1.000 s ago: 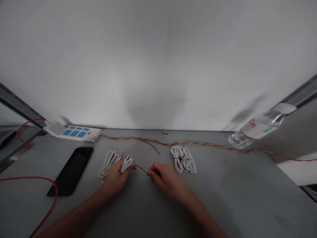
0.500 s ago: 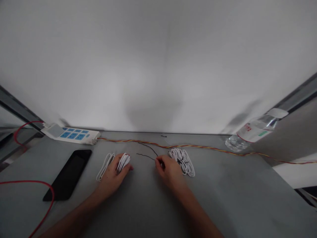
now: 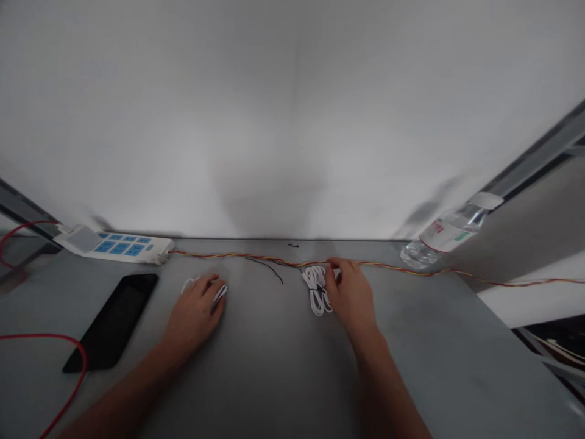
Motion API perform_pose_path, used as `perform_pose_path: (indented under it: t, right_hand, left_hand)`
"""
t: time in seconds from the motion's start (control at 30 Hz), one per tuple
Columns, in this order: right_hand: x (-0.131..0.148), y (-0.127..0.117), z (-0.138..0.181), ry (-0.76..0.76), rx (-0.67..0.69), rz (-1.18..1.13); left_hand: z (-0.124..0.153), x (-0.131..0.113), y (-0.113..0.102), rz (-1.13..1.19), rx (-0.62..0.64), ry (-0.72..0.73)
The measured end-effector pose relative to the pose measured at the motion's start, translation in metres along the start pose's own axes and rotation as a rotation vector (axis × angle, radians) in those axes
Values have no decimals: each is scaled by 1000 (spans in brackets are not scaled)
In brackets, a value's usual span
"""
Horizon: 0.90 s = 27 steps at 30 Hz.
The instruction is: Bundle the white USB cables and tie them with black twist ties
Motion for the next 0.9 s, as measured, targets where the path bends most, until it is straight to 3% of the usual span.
perform_pose_path:
  t: [0.17, 0.33, 0.6, 0.9]
  right_hand:
    - [-3, 4, 5, -38, 290, -42]
    - [1, 1, 7, -96, 312, 118]
    - [24, 21, 20, -15, 536, 286]
    - [36, 21, 18, 43, 573, 248]
  left_hand:
    - [-3, 6, 0, -191, -4, -58]
    - [-1, 4, -5, -241, 22, -13]
    - [11, -16, -13, -2, -51, 114]
    - [21, -30, -11, 271, -31, 274]
Point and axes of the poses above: each hand's wrist, its own z-axis away from the middle knuckle, its own y-axis out of the palm, x = y × z, the point moved 4 cm from there along -z, towards the middle knuckle, and after that the axes turned 15 degrees about -y, right-handed, at the moved point
